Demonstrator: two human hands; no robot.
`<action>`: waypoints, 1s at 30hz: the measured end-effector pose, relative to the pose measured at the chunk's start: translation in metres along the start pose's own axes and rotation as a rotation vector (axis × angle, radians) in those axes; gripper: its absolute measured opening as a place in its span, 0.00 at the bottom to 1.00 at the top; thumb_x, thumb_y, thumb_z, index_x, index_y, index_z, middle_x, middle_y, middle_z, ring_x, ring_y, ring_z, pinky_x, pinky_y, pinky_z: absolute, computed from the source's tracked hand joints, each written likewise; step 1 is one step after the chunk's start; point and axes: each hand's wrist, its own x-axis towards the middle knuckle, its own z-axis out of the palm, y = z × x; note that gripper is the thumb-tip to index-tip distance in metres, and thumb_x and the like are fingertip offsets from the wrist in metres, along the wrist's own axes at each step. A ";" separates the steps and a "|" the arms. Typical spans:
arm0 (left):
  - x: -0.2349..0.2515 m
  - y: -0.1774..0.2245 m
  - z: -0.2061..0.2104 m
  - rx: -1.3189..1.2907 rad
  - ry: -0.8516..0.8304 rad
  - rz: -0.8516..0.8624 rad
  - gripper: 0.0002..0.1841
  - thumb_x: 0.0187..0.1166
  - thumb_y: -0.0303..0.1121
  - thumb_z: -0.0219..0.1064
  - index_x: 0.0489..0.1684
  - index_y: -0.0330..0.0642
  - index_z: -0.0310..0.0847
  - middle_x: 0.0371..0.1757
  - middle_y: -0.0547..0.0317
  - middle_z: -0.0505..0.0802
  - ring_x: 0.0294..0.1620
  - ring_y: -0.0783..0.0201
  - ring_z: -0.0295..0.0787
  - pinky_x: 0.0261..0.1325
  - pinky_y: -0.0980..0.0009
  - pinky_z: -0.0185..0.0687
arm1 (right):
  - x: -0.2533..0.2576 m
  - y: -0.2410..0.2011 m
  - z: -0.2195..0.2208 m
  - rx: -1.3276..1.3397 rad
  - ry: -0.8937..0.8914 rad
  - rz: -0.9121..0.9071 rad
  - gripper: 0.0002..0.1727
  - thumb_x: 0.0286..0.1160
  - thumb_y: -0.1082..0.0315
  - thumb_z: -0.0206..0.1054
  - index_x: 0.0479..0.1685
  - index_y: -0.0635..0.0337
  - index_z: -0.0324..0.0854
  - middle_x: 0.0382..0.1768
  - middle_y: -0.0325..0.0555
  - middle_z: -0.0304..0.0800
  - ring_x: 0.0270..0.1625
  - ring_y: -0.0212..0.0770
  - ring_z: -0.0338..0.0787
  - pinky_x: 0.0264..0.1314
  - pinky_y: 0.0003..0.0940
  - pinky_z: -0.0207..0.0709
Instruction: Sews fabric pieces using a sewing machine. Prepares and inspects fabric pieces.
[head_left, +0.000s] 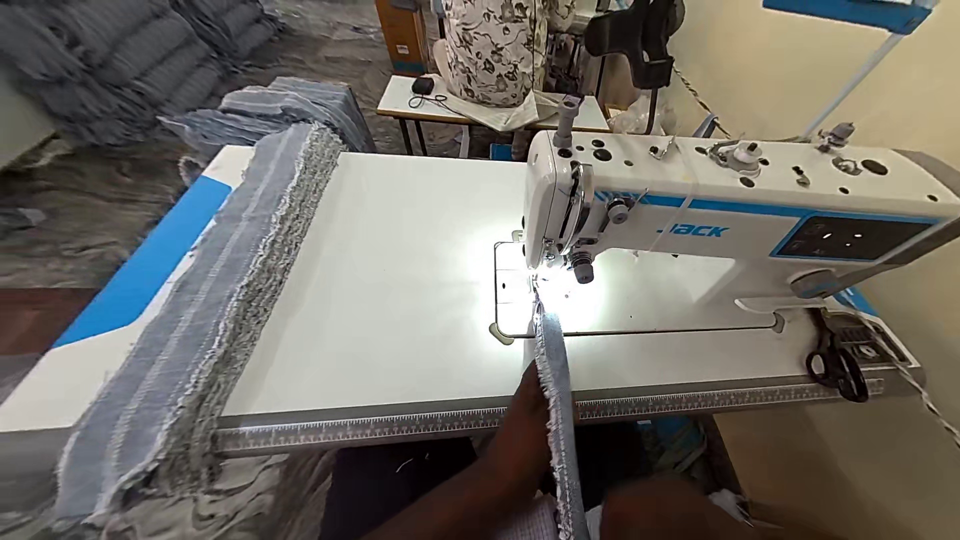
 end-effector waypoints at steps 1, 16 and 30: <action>-0.009 -0.008 -0.007 0.108 0.004 0.065 0.30 0.86 0.30 0.59 0.87 0.45 0.55 0.43 0.57 0.89 0.33 0.68 0.87 0.39 0.71 0.88 | 0.017 0.018 -0.001 0.021 0.130 0.046 0.28 0.82 0.39 0.63 0.32 0.55 0.90 0.30 0.38 0.89 0.33 0.31 0.88 0.36 0.31 0.85; -0.028 0.000 -0.016 0.771 -0.103 -0.007 0.41 0.82 0.32 0.66 0.92 0.28 0.46 0.55 0.42 0.93 0.58 0.55 0.93 0.65 0.52 0.86 | 0.160 0.080 0.005 -0.758 0.414 0.507 0.36 0.63 0.69 0.76 0.78 0.63 0.76 0.60 0.56 0.78 0.50 0.51 0.88 0.46 0.43 0.86; -0.023 -0.017 -0.019 0.462 -0.096 0.141 0.35 0.90 0.26 0.51 0.94 0.27 0.36 0.92 0.42 0.62 0.88 0.67 0.66 0.88 0.70 0.66 | 0.163 0.095 0.003 -0.728 0.490 0.437 0.32 0.59 0.70 0.76 0.71 0.63 0.82 0.58 0.52 0.80 0.50 0.47 0.87 0.47 0.39 0.85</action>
